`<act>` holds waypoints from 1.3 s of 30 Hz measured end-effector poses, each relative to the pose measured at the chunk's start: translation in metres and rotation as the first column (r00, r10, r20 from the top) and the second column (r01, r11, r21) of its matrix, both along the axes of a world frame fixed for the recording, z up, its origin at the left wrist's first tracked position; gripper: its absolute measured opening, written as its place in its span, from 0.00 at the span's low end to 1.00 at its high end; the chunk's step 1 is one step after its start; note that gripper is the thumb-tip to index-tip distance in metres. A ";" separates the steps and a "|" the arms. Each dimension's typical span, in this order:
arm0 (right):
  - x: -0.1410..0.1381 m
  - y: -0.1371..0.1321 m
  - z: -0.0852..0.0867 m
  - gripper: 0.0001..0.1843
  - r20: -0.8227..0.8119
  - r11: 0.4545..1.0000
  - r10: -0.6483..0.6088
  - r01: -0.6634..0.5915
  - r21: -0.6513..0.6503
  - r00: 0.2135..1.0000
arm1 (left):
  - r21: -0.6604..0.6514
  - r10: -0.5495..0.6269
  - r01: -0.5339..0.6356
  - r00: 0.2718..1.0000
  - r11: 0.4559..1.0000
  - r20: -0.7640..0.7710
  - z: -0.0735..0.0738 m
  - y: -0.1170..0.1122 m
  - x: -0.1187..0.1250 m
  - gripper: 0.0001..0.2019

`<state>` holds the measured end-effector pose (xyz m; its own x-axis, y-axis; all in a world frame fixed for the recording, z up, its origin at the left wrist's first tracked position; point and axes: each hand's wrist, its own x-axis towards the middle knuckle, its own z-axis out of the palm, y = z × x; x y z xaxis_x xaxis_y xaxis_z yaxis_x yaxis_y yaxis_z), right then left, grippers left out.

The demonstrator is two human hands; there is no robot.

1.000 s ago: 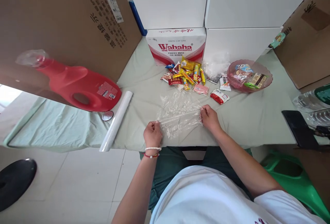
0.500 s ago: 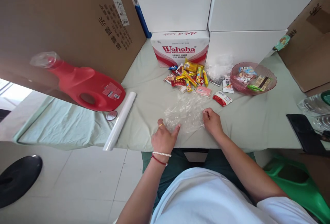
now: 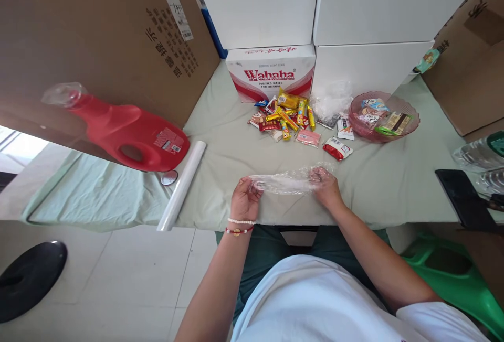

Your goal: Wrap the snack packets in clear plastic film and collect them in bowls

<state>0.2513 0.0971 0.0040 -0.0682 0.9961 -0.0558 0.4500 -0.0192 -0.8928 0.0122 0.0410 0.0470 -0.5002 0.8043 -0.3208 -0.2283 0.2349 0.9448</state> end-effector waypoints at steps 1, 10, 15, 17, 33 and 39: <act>-0.001 -0.001 0.001 0.14 -0.016 1.000 -0.005 0.005 -0.019 1.000 | -0.005 0.016 -0.016 1.000 1.000 -0.008 -0.001 0.001 0.002 0.19; -0.003 -0.027 0.011 0.15 -0.119 0.979 0.050 -0.072 -0.190 0.992 | -0.113 0.133 -0.196 0.900 0.974 -0.415 -0.012 -0.008 -0.011 0.08; -0.002 -0.028 0.010 0.17 0.018 0.981 0.071 -0.067 -0.181 0.997 | -0.170 -0.186 0.076 0.360 0.982 -0.914 -0.008 -0.029 -0.012 0.07; -0.003 -0.026 0.012 0.16 -0.021 0.976 0.052 -0.055 -0.211 0.998 | -0.313 -0.345 0.201 0.155 0.928 -0.926 -0.010 -0.033 -0.010 0.09; 0.008 -0.025 0.009 0.16 -0.218 0.942 -0.054 -0.023 -0.336 0.974 | -0.246 -0.234 0.066 0.615 0.967 -0.753 -0.027 -0.056 -0.053 0.10; 0.007 -0.025 0.012 0.16 -0.208 0.940 -0.070 -0.005 -0.340 0.976 | -0.247 -0.136 -0.082 0.652 0.965 -0.746 -0.016 -0.066 -0.055 0.10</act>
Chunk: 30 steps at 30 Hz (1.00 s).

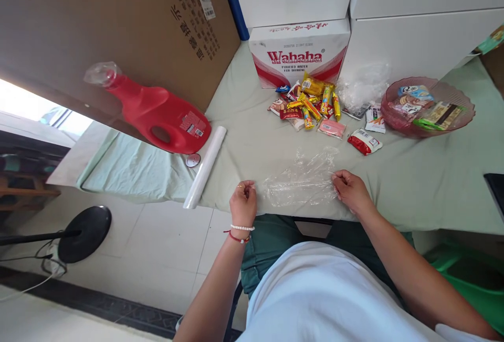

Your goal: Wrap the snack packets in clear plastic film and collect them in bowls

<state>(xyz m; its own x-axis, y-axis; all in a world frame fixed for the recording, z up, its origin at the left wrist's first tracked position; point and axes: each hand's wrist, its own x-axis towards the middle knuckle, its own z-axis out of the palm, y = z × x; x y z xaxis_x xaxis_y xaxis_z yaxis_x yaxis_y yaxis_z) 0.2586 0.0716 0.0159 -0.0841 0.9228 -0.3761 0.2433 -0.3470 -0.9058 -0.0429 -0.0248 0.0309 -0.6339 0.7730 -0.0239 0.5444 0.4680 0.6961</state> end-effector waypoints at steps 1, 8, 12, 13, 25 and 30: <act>0.000 0.000 0.000 0.16 0.004 1.000 0.006 -0.006 0.007 1.000 | -0.014 0.020 -0.020 1.000 1.000 0.001 0.003 0.000 0.003 0.10; 0.000 0.000 0.001 0.16 0.022 1.000 0.017 -0.018 0.017 1.000 | -0.215 -0.067 0.061 0.997 0.975 -0.022 0.013 0.022 0.025 0.13; 0.010 -0.003 0.003 0.15 0.037 1.000 -0.002 0.001 0.016 0.999 | -0.206 -0.048 0.063 0.996 0.977 0.075 0.007 0.020 0.016 0.08; 0.013 -0.003 0.003 0.15 0.050 1.000 -0.001 0.000 0.018 0.999 | -0.206 -0.041 0.057 0.996 0.977 0.081 0.006 0.016 0.012 0.09; 0.018 -0.006 0.008 0.17 0.325 0.968 0.107 -0.173 0.181 0.940 | -0.115 -0.257 0.234 0.928 0.965 -0.270 0.007 0.059 0.031 0.14; 0.024 -0.012 0.011 0.19 0.403 0.953 0.062 -0.174 0.247 0.913 | 0.058 -0.270 0.276 0.958 0.959 -0.093 -0.006 0.089 0.065 0.03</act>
